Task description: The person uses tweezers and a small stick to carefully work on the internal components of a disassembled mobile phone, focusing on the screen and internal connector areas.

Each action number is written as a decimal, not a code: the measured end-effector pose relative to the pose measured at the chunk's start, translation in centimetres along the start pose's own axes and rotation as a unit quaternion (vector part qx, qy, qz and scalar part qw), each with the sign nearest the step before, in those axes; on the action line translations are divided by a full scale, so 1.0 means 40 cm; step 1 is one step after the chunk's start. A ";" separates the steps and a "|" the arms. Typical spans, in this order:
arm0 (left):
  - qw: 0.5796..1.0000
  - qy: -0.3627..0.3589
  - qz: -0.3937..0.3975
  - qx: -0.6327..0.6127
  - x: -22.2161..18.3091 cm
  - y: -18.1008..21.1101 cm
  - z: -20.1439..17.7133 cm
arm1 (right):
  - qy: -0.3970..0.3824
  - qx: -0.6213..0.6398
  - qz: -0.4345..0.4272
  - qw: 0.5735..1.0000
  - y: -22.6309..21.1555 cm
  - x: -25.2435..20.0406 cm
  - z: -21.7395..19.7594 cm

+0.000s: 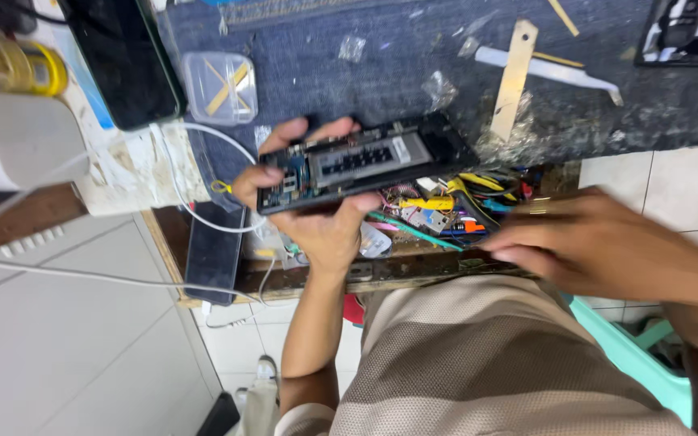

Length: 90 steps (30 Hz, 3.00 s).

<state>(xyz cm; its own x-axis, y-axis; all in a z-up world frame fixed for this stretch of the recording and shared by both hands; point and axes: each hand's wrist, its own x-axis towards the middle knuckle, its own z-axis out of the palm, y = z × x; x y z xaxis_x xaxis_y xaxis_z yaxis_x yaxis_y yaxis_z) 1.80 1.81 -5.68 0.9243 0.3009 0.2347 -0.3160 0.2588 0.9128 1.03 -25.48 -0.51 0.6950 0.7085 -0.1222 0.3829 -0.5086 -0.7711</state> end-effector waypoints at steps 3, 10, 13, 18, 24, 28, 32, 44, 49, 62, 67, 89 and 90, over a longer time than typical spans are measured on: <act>0.999 -0.001 0.006 -0.032 0.000 -0.017 -0.007 | -0.075 -0.108 0.059 0.990 0.014 0.068 0.175; 0.997 0.006 0.030 -0.067 -0.004 -0.049 -0.013 | -0.007 -0.326 -0.032 0.945 0.040 0.120 0.295; 0.998 0.011 0.039 -0.045 -0.024 -0.054 -0.027 | 0.070 -0.274 -0.050 0.958 0.057 0.103 0.267; 0.997 0.015 0.043 -0.059 -0.032 -0.066 -0.028 | 0.084 -0.287 -0.035 0.954 0.053 0.094 0.274; 0.996 0.012 0.052 -0.069 -0.028 -0.060 -0.021 | 0.095 -0.338 -0.019 0.936 0.042 0.104 0.307; 0.996 0.017 0.059 -0.072 -0.024 -0.053 -0.023 | 0.089 -0.261 -0.007 0.961 0.077 0.088 0.278; 0.995 0.016 0.052 -0.083 -0.027 -0.061 -0.014 | 0.123 -0.262 -0.050 0.956 0.105 0.088 0.285; 0.994 0.026 0.050 -0.090 -0.034 -0.064 -0.018 | 0.136 -0.254 -0.056 0.956 0.134 0.087 0.273; 0.994 0.025 0.051 -0.092 -0.030 -0.064 -0.019 | 0.163 -0.299 -0.049 0.939 0.111 0.093 0.277; 0.993 0.024 0.057 -0.097 -0.023 -0.064 -0.021 | 0.113 -0.270 0.023 0.956 0.097 0.077 0.285; 0.993 0.027 0.057 -0.097 -0.025 -0.064 -0.024 | 0.145 -0.216 0.025 0.965 0.080 0.072 0.227; 0.992 0.028 0.060 -0.106 -0.025 -0.068 -0.020 | 0.263 -0.297 -0.058 0.916 0.127 -0.066 0.151; 0.992 0.027 0.061 -0.106 -0.025 -0.068 -0.021 | 0.261 -0.348 -0.054 0.899 0.126 -0.084 0.150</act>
<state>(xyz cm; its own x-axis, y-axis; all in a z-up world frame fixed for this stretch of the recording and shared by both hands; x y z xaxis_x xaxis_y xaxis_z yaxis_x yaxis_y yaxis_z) 1.56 1.56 -8.68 0.8656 0.3894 0.3149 -0.4676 0.4033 0.7865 -3.02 -27.48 -7.75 0.7517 0.5394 0.3793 0.6278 -0.7615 -0.1613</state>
